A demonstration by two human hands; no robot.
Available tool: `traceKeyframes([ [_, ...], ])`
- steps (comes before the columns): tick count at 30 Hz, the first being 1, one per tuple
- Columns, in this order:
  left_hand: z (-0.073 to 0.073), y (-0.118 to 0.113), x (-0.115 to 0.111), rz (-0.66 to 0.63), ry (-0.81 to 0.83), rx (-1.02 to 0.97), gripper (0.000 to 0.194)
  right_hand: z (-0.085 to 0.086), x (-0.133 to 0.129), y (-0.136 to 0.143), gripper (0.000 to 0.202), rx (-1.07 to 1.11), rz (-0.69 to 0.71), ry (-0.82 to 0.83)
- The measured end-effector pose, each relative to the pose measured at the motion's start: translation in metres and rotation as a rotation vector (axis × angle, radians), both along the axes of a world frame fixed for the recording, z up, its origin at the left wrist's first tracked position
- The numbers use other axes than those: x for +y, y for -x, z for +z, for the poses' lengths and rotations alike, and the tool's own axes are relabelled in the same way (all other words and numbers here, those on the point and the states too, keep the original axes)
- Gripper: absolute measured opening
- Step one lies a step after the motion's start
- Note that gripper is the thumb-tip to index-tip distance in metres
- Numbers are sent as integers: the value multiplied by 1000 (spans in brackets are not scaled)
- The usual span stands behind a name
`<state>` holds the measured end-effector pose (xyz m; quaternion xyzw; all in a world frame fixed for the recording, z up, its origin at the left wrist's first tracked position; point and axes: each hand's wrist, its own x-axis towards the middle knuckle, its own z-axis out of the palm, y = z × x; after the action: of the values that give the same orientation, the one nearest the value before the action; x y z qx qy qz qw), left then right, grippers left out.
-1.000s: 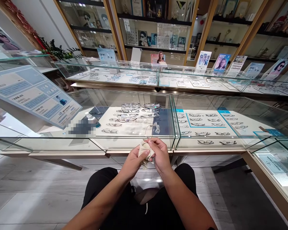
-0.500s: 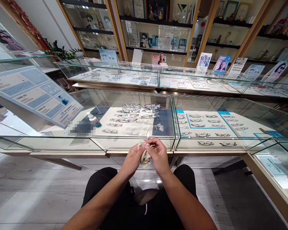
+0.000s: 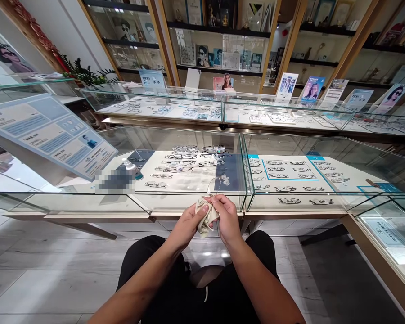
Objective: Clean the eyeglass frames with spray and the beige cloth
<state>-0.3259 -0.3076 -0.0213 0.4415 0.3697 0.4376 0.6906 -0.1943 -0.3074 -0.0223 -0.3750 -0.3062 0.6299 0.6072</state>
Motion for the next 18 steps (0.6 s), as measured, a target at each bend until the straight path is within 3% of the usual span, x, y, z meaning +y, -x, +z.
traceKeyframes([
  [5,1,-2,-3,-21,-34,11,56,-2,0,0,32,-28,-23,14],
  [12,3,-10,-6,152,-45,57,63,0,-3,6,31,-6,37,-62],
  [15,1,-4,-2,89,-32,46,64,2,-2,4,31,-2,20,-53],
  [18,-2,7,2,-64,-44,-3,59,4,0,1,33,0,-17,-17],
])
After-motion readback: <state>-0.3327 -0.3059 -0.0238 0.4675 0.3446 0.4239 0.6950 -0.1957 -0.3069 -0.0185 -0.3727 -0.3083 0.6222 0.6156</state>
